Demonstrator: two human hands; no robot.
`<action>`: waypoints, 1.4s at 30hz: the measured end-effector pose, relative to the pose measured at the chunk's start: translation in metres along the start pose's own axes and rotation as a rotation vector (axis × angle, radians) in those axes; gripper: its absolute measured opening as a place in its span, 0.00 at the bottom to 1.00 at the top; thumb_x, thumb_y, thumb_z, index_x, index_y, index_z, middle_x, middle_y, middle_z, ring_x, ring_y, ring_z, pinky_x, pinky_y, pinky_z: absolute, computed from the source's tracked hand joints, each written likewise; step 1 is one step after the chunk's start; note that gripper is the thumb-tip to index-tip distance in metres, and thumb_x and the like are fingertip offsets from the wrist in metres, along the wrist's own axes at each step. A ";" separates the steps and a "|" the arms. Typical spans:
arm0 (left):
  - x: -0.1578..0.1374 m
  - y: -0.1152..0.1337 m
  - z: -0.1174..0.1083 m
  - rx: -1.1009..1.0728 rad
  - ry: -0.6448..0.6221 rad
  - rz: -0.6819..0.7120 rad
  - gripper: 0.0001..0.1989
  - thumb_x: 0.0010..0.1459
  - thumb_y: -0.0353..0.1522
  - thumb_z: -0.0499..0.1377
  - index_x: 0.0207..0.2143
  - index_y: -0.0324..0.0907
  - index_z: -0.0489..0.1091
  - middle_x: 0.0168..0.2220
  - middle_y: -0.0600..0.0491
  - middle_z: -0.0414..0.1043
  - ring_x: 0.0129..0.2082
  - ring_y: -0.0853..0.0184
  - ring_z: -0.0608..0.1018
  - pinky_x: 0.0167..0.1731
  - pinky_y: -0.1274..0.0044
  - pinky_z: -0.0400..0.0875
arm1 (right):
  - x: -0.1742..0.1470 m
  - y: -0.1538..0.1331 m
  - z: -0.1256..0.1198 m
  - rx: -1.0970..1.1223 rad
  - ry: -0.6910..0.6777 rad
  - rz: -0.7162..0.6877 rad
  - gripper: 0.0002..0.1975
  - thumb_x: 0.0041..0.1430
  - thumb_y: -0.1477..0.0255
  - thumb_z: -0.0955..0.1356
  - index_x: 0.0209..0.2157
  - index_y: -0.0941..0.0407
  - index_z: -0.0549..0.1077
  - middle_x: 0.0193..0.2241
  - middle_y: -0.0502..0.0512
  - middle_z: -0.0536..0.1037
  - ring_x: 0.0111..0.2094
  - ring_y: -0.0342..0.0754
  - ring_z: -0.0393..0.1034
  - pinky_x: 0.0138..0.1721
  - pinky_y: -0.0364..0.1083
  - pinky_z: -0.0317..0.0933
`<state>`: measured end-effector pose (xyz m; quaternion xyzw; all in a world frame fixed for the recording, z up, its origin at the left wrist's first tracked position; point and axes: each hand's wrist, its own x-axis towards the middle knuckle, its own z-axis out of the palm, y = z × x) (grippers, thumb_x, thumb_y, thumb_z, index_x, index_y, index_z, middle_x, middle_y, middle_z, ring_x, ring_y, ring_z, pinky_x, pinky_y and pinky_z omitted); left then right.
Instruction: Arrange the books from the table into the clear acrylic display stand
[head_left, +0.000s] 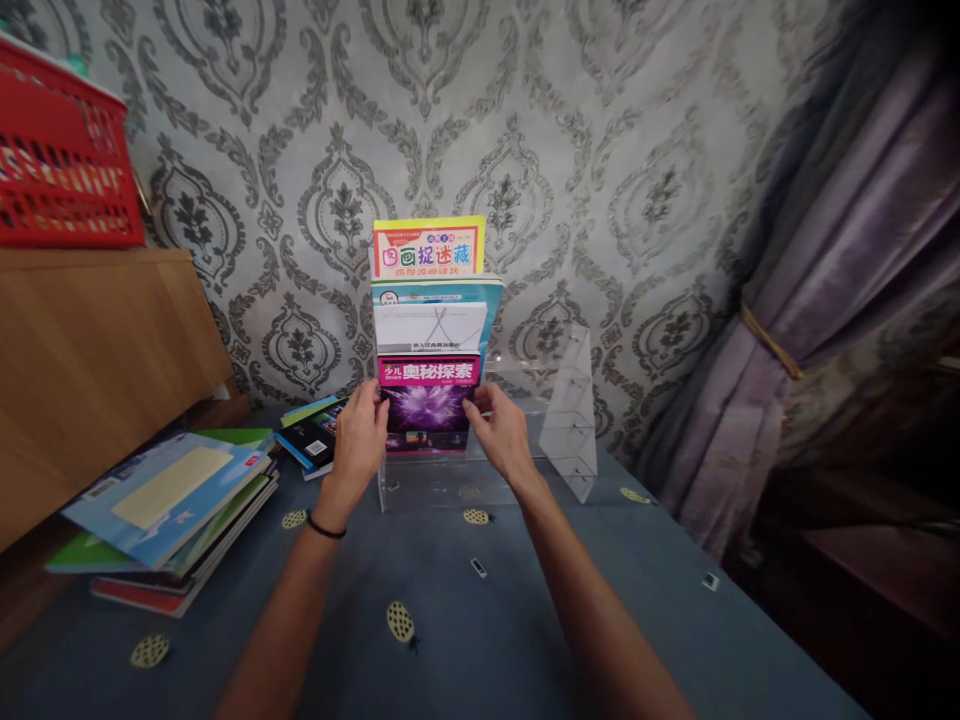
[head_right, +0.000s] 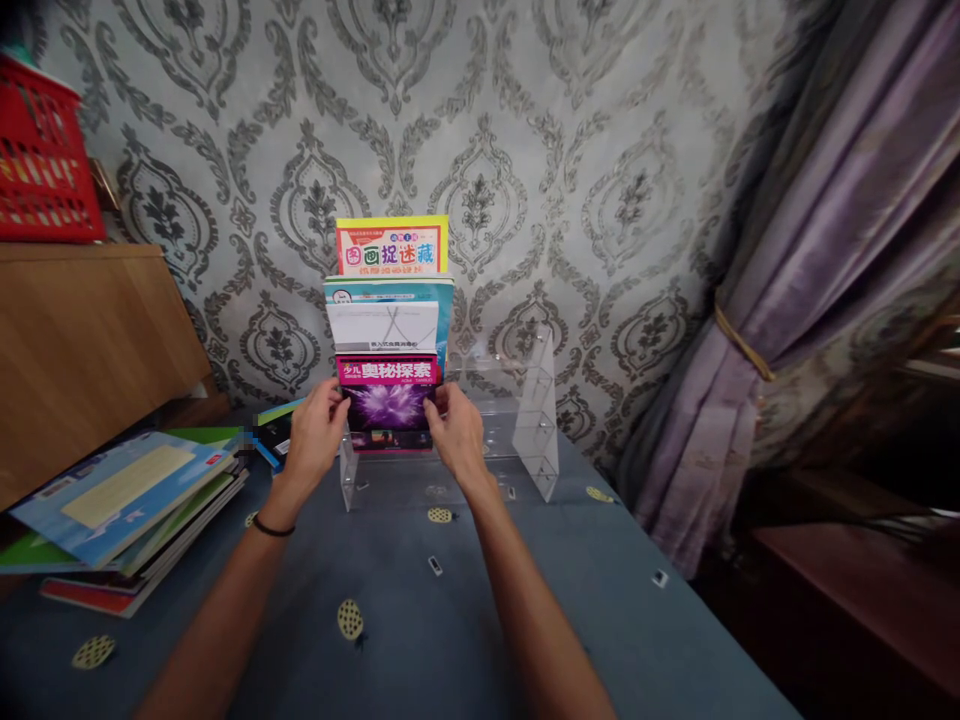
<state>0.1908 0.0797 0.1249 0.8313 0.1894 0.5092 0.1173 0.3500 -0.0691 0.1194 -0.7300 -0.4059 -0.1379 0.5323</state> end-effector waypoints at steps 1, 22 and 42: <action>0.000 0.000 0.000 -0.009 0.003 -0.002 0.08 0.63 0.25 0.54 0.44 0.42 0.68 0.35 0.50 0.73 0.36 0.62 0.77 0.39 0.72 0.71 | 0.000 0.000 0.000 0.000 0.001 -0.002 0.08 0.57 0.62 0.65 0.32 0.52 0.68 0.30 0.56 0.80 0.32 0.54 0.74 0.33 0.51 0.65; 0.002 -0.002 -0.002 0.017 -0.022 0.003 0.09 0.62 0.26 0.56 0.44 0.42 0.69 0.37 0.50 0.72 0.36 0.62 0.75 0.40 0.71 0.72 | 0.001 -0.001 -0.004 -0.022 -0.029 0.018 0.10 0.57 0.61 0.66 0.31 0.53 0.71 0.28 0.54 0.79 0.30 0.52 0.74 0.33 0.49 0.65; 0.006 0.008 -0.019 0.094 -0.091 -0.044 0.19 0.62 0.31 0.58 0.55 0.40 0.66 0.46 0.46 0.73 0.38 0.61 0.78 0.42 0.70 0.72 | 0.003 -0.004 -0.014 0.026 0.013 -0.010 0.13 0.56 0.58 0.67 0.33 0.53 0.74 0.26 0.54 0.79 0.28 0.51 0.73 0.31 0.48 0.63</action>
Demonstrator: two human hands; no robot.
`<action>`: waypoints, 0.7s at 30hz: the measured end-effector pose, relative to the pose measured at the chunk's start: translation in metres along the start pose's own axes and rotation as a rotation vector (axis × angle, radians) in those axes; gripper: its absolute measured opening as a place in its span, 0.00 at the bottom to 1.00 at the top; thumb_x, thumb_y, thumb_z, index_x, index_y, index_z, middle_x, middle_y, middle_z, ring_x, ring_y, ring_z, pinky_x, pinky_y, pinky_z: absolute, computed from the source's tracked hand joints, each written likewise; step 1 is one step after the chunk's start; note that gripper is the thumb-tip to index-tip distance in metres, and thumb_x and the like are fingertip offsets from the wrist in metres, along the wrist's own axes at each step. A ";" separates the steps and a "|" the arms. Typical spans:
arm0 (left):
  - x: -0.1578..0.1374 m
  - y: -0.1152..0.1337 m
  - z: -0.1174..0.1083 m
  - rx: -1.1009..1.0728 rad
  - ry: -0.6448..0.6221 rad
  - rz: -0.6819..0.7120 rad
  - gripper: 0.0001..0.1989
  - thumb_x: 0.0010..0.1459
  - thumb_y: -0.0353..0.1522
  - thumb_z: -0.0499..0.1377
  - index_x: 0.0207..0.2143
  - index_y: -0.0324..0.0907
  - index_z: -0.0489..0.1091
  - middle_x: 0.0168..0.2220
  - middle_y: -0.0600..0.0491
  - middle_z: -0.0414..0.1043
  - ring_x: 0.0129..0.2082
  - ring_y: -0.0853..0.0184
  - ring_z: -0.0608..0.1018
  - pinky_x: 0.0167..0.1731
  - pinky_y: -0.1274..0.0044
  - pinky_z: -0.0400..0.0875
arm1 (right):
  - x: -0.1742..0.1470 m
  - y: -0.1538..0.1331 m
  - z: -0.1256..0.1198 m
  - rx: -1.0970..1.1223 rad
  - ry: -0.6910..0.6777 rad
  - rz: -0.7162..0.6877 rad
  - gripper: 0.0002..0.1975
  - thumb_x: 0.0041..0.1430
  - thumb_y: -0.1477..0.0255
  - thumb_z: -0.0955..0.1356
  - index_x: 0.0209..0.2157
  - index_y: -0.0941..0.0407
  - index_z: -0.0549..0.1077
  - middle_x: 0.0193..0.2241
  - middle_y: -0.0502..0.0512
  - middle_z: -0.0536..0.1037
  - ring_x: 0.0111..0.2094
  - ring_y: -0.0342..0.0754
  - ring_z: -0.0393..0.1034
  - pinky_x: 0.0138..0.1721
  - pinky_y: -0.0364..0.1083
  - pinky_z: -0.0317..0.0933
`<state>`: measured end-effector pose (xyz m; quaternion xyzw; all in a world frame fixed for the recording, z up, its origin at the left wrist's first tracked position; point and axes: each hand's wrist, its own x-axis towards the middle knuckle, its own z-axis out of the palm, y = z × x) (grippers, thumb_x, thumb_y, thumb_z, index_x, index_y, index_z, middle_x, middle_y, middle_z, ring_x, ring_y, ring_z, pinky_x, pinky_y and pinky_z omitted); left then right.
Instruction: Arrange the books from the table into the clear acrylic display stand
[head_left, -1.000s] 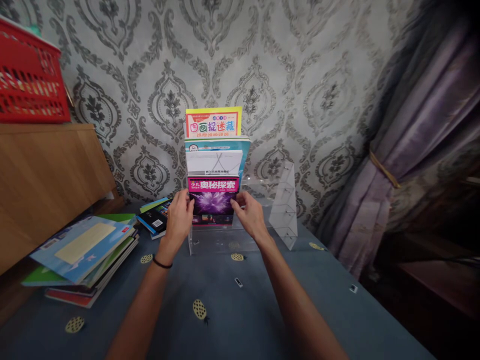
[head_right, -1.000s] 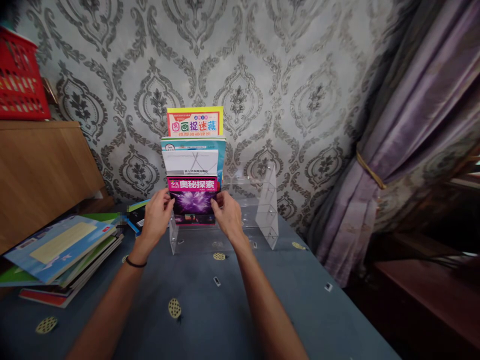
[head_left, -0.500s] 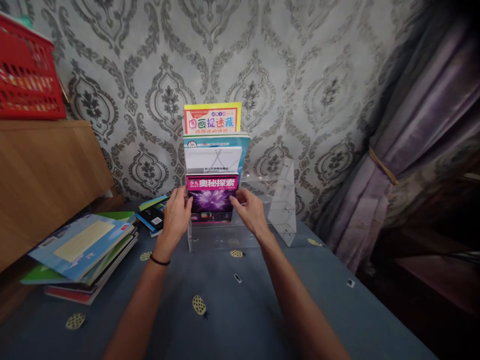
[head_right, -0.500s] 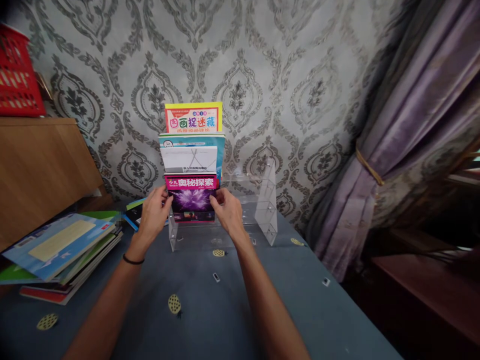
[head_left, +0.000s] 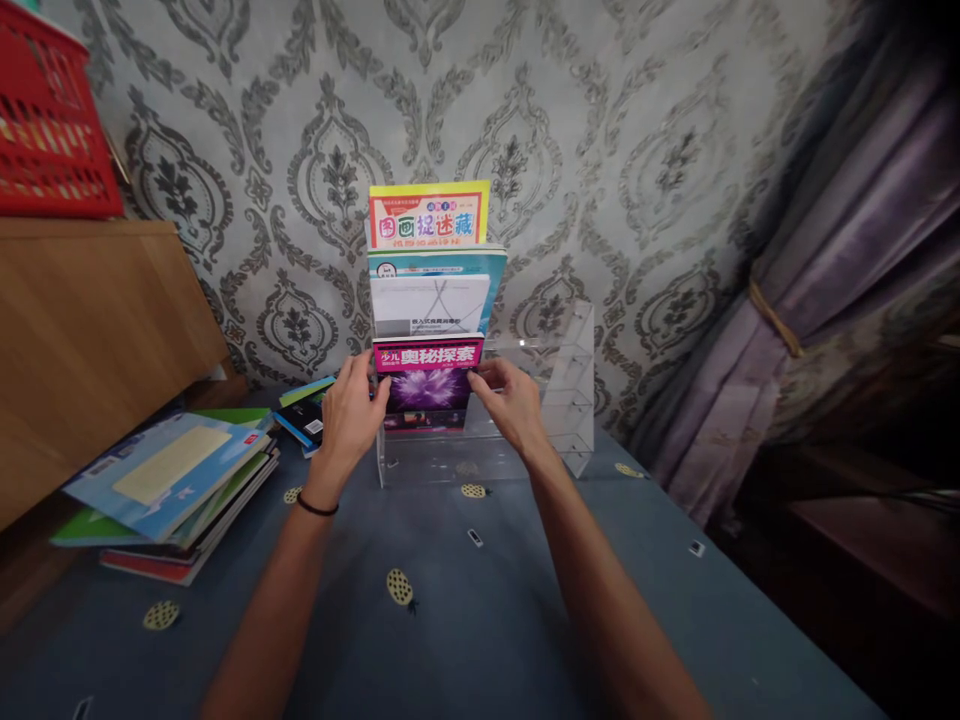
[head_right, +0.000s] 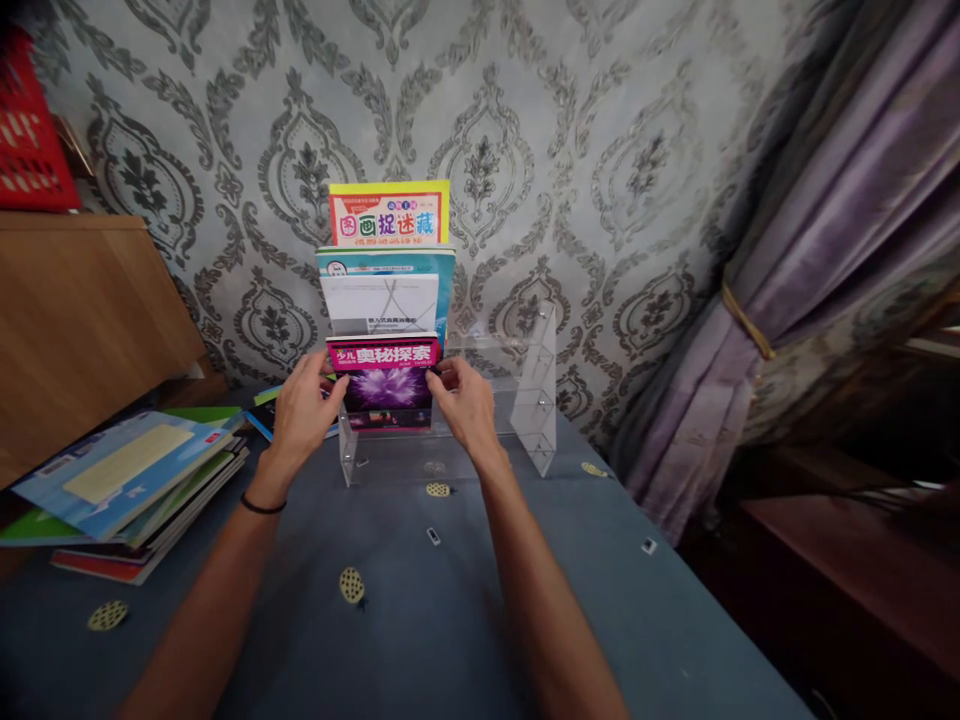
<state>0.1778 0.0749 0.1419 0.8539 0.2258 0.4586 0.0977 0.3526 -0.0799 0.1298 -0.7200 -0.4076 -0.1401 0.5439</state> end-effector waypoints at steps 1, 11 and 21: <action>0.000 0.000 0.000 -0.005 0.005 0.003 0.19 0.62 0.31 0.58 0.55 0.40 0.66 0.46 0.46 0.73 0.39 0.60 0.78 0.42 0.70 0.72 | 0.000 0.000 0.000 -0.002 0.004 -0.002 0.13 0.55 0.58 0.67 0.33 0.53 0.74 0.25 0.53 0.79 0.28 0.51 0.73 0.31 0.48 0.62; -0.003 -0.005 0.007 0.014 -0.052 -0.031 0.07 0.64 0.33 0.55 0.45 0.42 0.67 0.38 0.50 0.75 0.37 0.61 0.78 0.38 0.73 0.69 | 0.000 0.006 0.005 -0.065 -0.059 0.041 0.12 0.56 0.61 0.67 0.32 0.55 0.74 0.25 0.54 0.79 0.28 0.50 0.72 0.31 0.47 0.60; -0.001 -0.006 0.006 -0.115 -0.060 -0.057 0.08 0.67 0.35 0.51 0.37 0.43 0.66 0.31 0.52 0.74 0.33 0.63 0.78 0.33 0.76 0.67 | -0.001 0.002 0.004 -0.031 -0.125 0.054 0.11 0.59 0.62 0.65 0.31 0.55 0.73 0.23 0.54 0.77 0.28 0.50 0.73 0.30 0.46 0.60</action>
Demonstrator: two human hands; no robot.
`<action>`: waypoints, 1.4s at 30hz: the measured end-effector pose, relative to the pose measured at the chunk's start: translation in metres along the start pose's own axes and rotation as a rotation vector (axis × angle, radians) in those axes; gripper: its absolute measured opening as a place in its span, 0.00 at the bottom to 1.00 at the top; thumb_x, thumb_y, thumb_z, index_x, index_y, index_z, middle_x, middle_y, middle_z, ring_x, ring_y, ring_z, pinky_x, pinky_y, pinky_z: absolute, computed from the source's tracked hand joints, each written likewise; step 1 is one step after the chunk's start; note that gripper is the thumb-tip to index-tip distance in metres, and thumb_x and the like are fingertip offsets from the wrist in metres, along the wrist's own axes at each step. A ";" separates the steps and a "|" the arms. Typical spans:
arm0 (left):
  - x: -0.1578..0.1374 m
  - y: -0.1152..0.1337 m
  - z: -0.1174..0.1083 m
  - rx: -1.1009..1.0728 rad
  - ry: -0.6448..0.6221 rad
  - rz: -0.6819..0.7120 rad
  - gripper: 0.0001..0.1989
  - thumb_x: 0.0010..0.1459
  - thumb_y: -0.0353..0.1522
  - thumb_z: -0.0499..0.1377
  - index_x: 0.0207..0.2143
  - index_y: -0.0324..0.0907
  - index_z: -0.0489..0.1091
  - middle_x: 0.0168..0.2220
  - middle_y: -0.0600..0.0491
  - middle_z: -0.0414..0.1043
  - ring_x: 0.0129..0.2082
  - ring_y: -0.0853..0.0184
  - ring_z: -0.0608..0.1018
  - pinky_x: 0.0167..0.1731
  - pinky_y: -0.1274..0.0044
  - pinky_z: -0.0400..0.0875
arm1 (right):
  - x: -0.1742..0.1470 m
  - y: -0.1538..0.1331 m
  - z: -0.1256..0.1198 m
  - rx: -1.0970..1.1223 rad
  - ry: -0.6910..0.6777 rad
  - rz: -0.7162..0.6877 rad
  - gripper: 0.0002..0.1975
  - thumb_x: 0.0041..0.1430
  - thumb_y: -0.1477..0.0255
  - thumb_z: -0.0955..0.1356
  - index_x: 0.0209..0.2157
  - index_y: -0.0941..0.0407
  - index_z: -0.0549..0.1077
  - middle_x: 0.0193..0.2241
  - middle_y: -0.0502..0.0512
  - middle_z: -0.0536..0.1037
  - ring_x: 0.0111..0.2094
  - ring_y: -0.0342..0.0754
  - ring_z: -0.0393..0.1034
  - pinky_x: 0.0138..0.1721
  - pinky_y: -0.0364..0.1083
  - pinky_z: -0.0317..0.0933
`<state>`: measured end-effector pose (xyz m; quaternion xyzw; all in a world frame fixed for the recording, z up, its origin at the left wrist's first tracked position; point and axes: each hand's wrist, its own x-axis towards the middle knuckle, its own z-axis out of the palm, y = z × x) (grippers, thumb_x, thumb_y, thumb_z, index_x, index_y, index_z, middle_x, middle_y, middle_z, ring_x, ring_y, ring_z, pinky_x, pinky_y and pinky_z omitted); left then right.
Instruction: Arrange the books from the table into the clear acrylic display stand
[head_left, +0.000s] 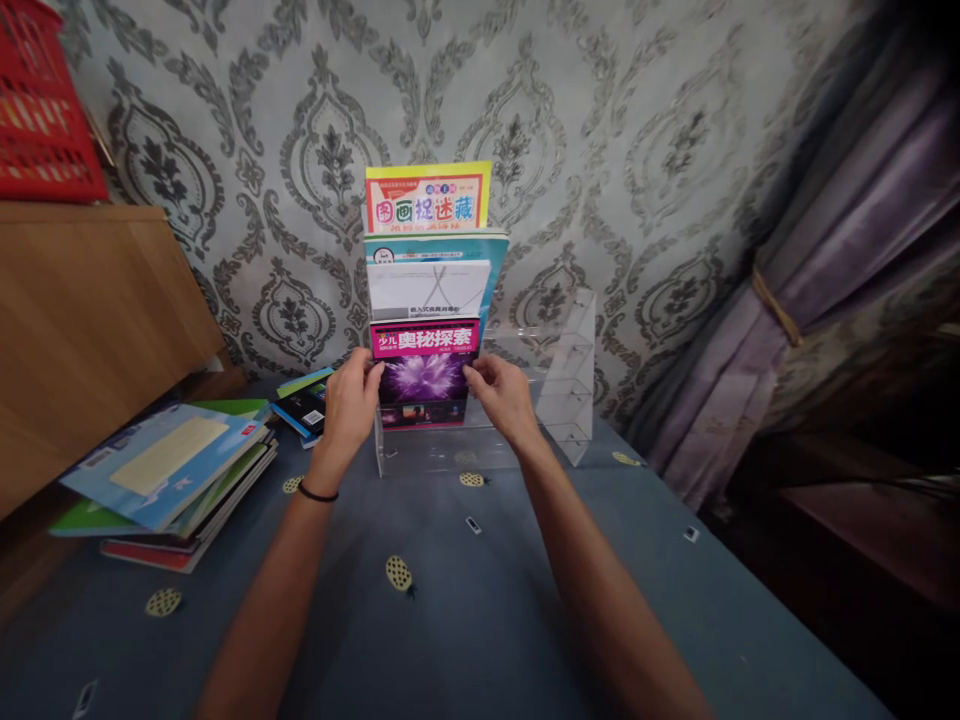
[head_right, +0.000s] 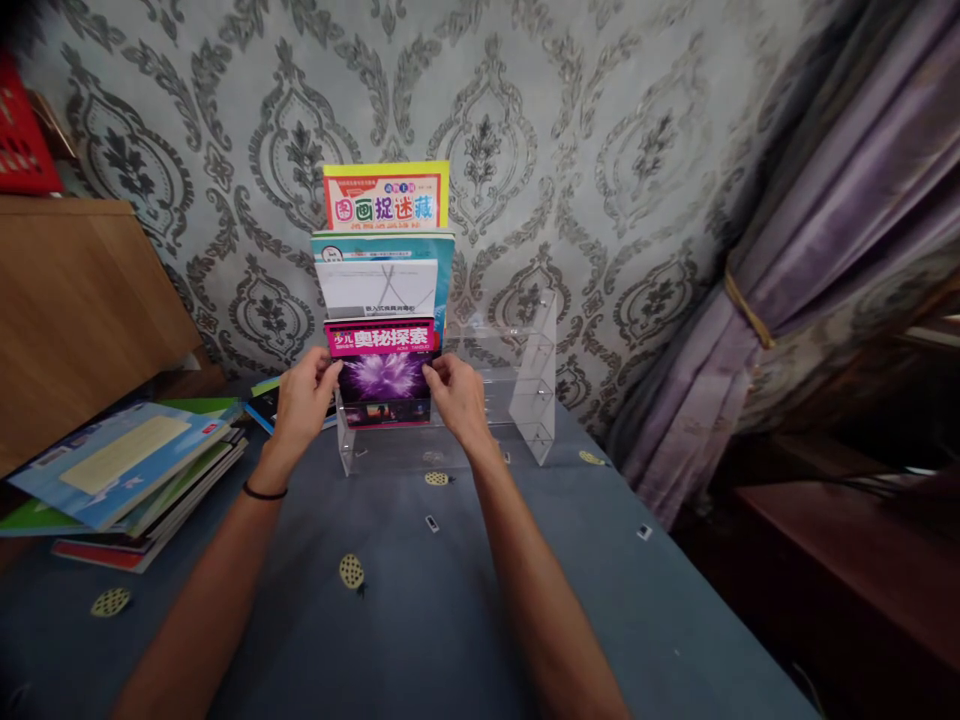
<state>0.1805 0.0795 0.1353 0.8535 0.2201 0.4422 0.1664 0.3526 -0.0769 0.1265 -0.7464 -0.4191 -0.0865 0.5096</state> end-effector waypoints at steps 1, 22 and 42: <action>0.000 0.000 0.000 0.000 0.000 0.000 0.08 0.67 0.36 0.50 0.38 0.43 0.67 0.31 0.52 0.74 0.33 0.63 0.78 0.33 0.76 0.67 | 0.000 0.000 0.000 -0.002 0.000 0.002 0.11 0.59 0.63 0.66 0.31 0.55 0.73 0.24 0.54 0.77 0.28 0.50 0.73 0.31 0.46 0.60; 0.001 0.014 -0.022 0.232 -0.106 0.058 0.09 0.67 0.37 0.52 0.40 0.42 0.69 0.35 0.50 0.78 0.33 0.62 0.78 0.33 0.74 0.65 | -0.002 -0.011 -0.011 -0.024 -0.040 0.085 0.16 0.57 0.57 0.64 0.31 0.55 0.74 0.24 0.55 0.77 0.26 0.50 0.72 0.28 0.47 0.62; 0.015 -0.022 -0.047 -0.065 0.019 -0.101 0.19 0.69 0.40 0.44 0.45 0.40 0.70 0.34 0.51 0.79 0.31 0.66 0.80 0.35 0.76 0.71 | -0.004 -0.013 -0.016 -0.015 -0.075 0.095 0.20 0.59 0.55 0.65 0.30 0.57 0.77 0.23 0.56 0.78 0.26 0.49 0.72 0.27 0.46 0.62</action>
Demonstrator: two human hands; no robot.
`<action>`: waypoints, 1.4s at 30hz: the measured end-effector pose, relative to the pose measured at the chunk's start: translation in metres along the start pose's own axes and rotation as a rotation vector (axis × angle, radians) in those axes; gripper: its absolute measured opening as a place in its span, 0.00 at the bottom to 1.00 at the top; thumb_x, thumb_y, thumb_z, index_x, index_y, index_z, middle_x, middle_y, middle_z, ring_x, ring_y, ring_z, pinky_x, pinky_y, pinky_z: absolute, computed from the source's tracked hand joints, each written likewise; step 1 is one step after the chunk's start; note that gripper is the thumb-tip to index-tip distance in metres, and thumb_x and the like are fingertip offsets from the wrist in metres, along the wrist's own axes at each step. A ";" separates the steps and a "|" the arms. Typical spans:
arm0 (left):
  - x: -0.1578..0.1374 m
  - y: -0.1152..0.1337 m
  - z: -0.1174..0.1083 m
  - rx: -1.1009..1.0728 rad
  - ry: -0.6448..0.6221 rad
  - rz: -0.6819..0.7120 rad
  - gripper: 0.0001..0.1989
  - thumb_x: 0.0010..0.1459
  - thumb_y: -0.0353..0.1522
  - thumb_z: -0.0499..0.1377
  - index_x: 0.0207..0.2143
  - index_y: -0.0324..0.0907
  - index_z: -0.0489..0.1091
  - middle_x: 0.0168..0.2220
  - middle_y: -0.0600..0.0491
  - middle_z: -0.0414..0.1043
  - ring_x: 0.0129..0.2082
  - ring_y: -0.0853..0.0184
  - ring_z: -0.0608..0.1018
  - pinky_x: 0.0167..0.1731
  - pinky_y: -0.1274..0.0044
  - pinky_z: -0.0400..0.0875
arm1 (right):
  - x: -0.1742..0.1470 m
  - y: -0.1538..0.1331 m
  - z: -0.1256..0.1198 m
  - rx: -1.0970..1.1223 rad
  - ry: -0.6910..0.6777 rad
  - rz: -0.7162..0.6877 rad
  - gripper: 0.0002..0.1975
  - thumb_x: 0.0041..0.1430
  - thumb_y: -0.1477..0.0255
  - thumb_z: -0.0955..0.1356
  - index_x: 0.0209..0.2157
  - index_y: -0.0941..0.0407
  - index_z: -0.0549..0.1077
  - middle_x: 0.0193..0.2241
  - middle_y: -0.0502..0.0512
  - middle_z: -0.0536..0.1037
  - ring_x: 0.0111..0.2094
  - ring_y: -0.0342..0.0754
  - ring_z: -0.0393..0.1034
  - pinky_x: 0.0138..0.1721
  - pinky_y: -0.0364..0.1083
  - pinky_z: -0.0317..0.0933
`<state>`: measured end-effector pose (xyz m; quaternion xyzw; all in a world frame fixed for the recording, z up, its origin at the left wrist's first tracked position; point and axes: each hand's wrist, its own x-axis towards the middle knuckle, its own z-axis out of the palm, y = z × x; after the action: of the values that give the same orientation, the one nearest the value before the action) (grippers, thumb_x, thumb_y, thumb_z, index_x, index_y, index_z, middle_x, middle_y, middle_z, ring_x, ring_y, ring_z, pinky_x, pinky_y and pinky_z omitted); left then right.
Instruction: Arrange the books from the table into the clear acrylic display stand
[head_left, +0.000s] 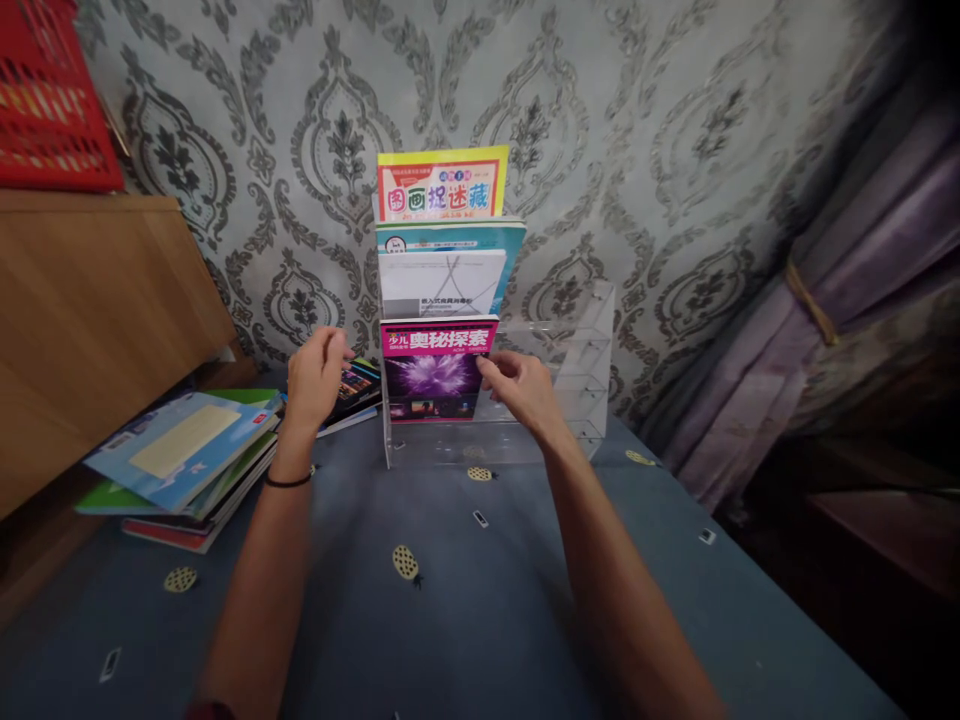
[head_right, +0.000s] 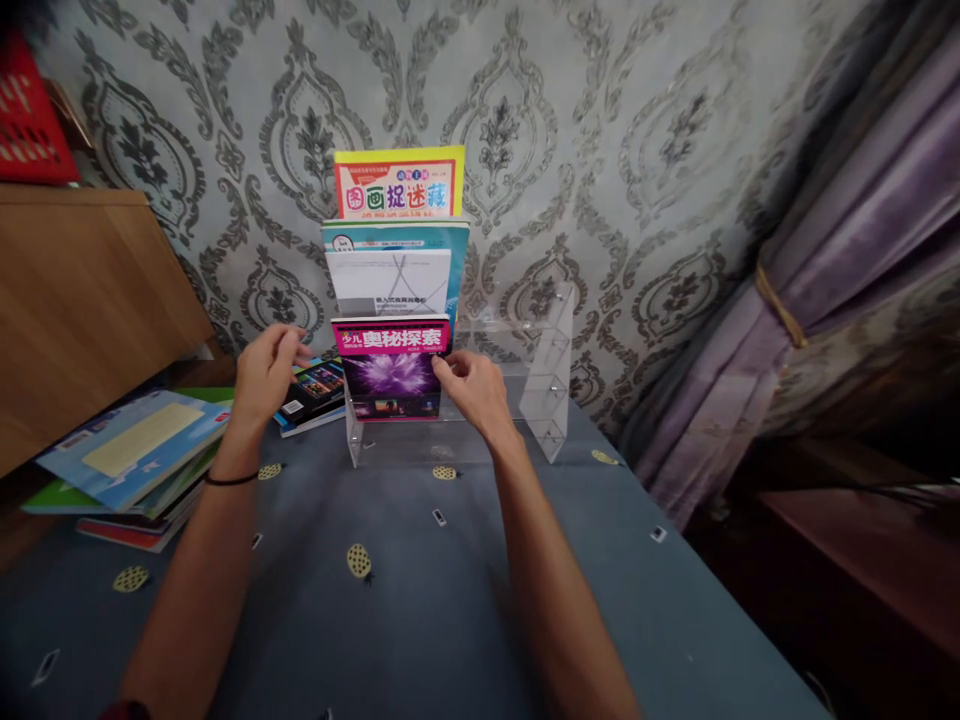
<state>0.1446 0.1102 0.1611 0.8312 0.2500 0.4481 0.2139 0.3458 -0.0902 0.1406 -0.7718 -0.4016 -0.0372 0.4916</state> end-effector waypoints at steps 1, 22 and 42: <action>0.002 -0.008 -0.002 0.053 -0.001 -0.024 0.18 0.68 0.39 0.45 0.46 0.40 0.70 0.35 0.51 0.79 0.32 0.66 0.80 0.37 0.76 0.71 | 0.000 0.000 -0.001 0.000 -0.002 0.001 0.20 0.59 0.55 0.65 0.30 0.57 0.77 0.22 0.56 0.78 0.25 0.49 0.72 0.27 0.46 0.62; -0.027 -0.078 0.041 0.818 -0.509 -0.174 0.20 0.68 0.33 0.48 0.57 0.34 0.67 0.52 0.33 0.74 0.55 0.48 0.75 0.51 0.64 0.69 | -0.011 -0.024 -0.039 0.099 0.055 -0.038 0.22 0.57 0.52 0.68 0.21 0.56 0.73 0.17 0.52 0.73 0.18 0.44 0.66 0.21 0.44 0.59; -0.018 -0.039 -0.004 0.697 -0.278 -0.344 0.21 0.70 0.33 0.43 0.49 0.35 0.73 0.44 0.35 0.79 0.48 0.50 0.81 0.44 0.68 0.71 | -0.021 -0.043 -0.037 0.073 0.020 -0.197 0.24 0.59 0.51 0.66 0.22 0.55 0.72 0.18 0.53 0.74 0.20 0.45 0.67 0.21 0.43 0.58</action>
<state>0.1238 0.1309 0.1295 0.8528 0.4906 0.1775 0.0230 0.3158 -0.1237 0.1816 -0.7098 -0.4717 -0.0783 0.5173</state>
